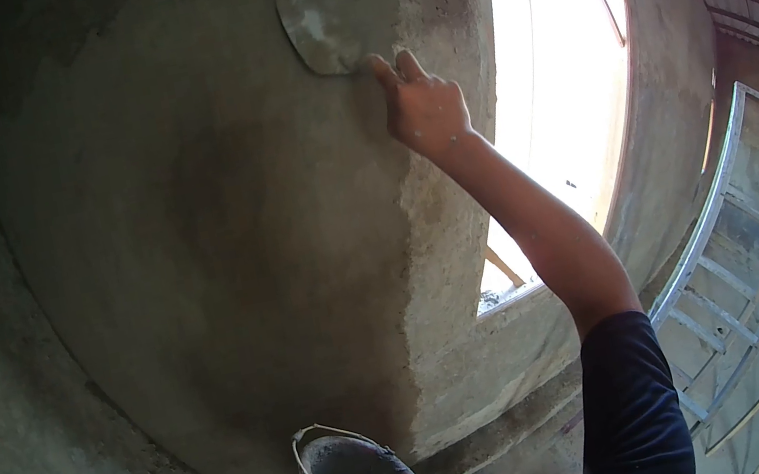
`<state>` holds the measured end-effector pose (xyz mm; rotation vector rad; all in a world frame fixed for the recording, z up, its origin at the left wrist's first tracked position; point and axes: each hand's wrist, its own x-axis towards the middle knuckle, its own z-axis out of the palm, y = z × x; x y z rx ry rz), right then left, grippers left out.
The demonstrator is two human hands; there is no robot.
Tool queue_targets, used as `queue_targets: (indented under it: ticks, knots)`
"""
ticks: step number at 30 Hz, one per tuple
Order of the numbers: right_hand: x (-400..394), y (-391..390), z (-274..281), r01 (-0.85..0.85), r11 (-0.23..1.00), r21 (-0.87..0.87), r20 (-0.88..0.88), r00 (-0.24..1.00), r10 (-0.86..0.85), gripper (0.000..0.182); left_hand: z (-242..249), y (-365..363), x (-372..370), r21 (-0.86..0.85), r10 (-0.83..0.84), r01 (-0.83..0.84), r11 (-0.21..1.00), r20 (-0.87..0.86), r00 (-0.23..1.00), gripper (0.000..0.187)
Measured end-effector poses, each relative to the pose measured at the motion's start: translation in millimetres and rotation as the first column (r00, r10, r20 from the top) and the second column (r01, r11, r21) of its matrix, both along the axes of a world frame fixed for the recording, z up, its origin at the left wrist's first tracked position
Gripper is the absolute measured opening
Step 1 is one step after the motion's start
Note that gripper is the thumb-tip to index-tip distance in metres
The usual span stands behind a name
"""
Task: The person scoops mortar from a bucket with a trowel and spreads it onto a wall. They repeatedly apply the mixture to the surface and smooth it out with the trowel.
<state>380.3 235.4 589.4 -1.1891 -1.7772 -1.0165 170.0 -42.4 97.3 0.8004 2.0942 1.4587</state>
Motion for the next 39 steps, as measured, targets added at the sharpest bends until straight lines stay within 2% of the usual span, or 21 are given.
queue_targets:
  ticks: [1,5,7,10,11,14,16,19,21,22,25,28,30,32,33,35,36,37,39]
  knots:
    - [2,-4,-5,-0.057,0.998,-0.038,0.014,0.998,0.058,0.05,0,2,0,-0.001,0.01,-0.01,1.0,-0.011,1.0,0.029]
    - [25,-7,18,-0.046,0.999,0.018,-0.078,0.996,0.047,0.049,-3,2,-1,-0.009,0.013,-0.013,1.0,-0.04,0.999,0.029]
    - [31,4,50,0.113,0.983,0.146,-0.235,0.969,-0.077,0.05,7,0,1,-0.008,0.013,-0.012,1.0,0.011,1.0,0.028]
    - [39,20,79,0.133,0.98,0.149,-0.263,0.96,-0.09,0.05,15,-2,3,0.027,0.03,-0.03,0.999,0.009,1.0,0.027]
    - [36,18,78,0.155,0.984,0.089,-0.223,0.966,-0.132,0.051,13,-1,3,0.029,0.032,-0.032,0.999,0.01,0.999,0.027]
    - [27,33,34,0.118,0.993,0.01,-0.205,0.972,-0.114,0.05,3,1,-2,0.028,0.007,-0.008,1.0,0.043,0.999,0.026]
    - [30,36,-18,0.101,0.993,0.059,-0.144,0.985,-0.092,0.05,-4,2,-7,-0.016,0.029,-0.029,0.999,0.007,1.0,0.025]
    - [41,8,-80,0.032,0.999,-0.034,-0.082,0.996,-0.035,0.049,-21,4,-14,-0.024,0.03,-0.03,0.999,-0.016,0.999,0.026]
    - [50,-14,-93,-0.213,0.975,-0.061,-0.136,0.97,0.204,0.05,-4,0,-10,-0.046,0.033,-0.033,0.998,-0.005,0.999,0.026]
    - [53,-12,-85,-0.219,0.974,-0.056,-0.132,0.969,0.21,0.05,4,0,-9,-0.066,0.038,-0.039,0.997,-0.003,0.999,0.026]
    - [56,3,-39,-0.172,0.969,0.177,-0.259,0.942,0.215,0.05,-11,2,-10,-0.052,0.048,-0.053,0.997,-0.085,0.995,0.026]
    - [39,15,34,-0.045,0.982,0.182,-0.324,0.941,0.103,0.05,9,-3,-1,-0.004,0.079,-0.079,0.997,-0.059,0.995,0.026]
    - [14,17,58,-0.011,0.981,0.195,-0.35,0.933,0.08,0.049,-1,-3,-6,-0.014,0.037,-0.037,0.999,-0.019,0.999,0.025]
    - [-16,18,66,0.079,0.997,-0.023,-0.298,0.951,-0.082,0.053,-7,-3,-9,0.033,0.007,-0.006,0.999,-0.029,1.0,0.025]
    - [-31,19,58,0.047,0.998,-0.039,-0.255,0.965,-0.055,0.055,-3,-2,-10,0.033,0.004,-0.003,0.999,-0.033,0.999,0.025]
    - [-58,10,23,0.025,0.997,-0.069,-0.128,0.991,-0.034,0.058,4,-3,-6,0.061,0.027,-0.031,0.998,0.066,0.997,0.025]
    - [-66,0,4,0.033,0.996,-0.08,-0.045,0.998,-0.037,0.06,1,-2,-9,0.058,0.025,-0.029,0.998,0.066,0.998,0.025]
    - [-66,-11,-12,0.037,0.995,-0.088,-0.044,0.998,-0.041,0.06,-6,0,-14,0.008,0.026,-0.026,1.0,0.0,1.0,0.025]
    - [-65,-33,-30,-0.053,0.957,-0.286,0.076,0.994,0.077,0.062,-3,-4,-14,-0.047,0.015,-0.018,0.999,-0.064,0.998,0.025]
